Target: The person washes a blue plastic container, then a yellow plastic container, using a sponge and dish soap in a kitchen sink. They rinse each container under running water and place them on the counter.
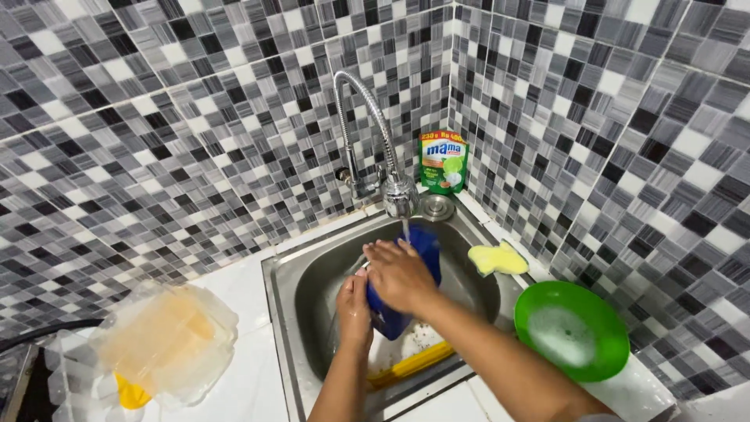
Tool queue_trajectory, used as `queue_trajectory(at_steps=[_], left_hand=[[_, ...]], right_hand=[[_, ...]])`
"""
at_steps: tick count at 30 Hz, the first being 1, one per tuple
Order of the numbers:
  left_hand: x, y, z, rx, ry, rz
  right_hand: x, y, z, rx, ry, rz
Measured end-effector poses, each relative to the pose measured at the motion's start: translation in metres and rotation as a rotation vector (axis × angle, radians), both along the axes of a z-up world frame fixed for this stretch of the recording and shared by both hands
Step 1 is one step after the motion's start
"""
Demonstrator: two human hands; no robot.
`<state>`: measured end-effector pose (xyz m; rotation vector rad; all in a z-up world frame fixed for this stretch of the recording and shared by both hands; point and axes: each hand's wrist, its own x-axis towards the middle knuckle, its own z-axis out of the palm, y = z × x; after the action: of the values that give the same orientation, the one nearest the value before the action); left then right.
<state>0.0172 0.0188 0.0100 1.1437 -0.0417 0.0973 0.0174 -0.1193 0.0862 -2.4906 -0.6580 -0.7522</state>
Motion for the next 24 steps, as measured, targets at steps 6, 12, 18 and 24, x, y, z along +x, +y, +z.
queue_trajectory(at_steps=[6,12,18,24], left_hand=[[-0.015,0.004,0.032,-0.403,0.068,0.078],[-0.015,0.018,0.043,-0.505,0.151,0.2],[-0.004,0.017,0.013,-0.572,0.148,0.106],[0.015,0.023,-0.026,-0.735,0.292,0.165]], right_hand=[[0.039,-0.028,0.006,0.429,0.124,-0.544],[0.065,-0.047,-0.087,0.493,0.4,-0.666],[0.063,-0.033,-0.074,0.262,0.041,-0.493],[0.05,-0.054,-0.027,0.718,0.702,-0.604]])
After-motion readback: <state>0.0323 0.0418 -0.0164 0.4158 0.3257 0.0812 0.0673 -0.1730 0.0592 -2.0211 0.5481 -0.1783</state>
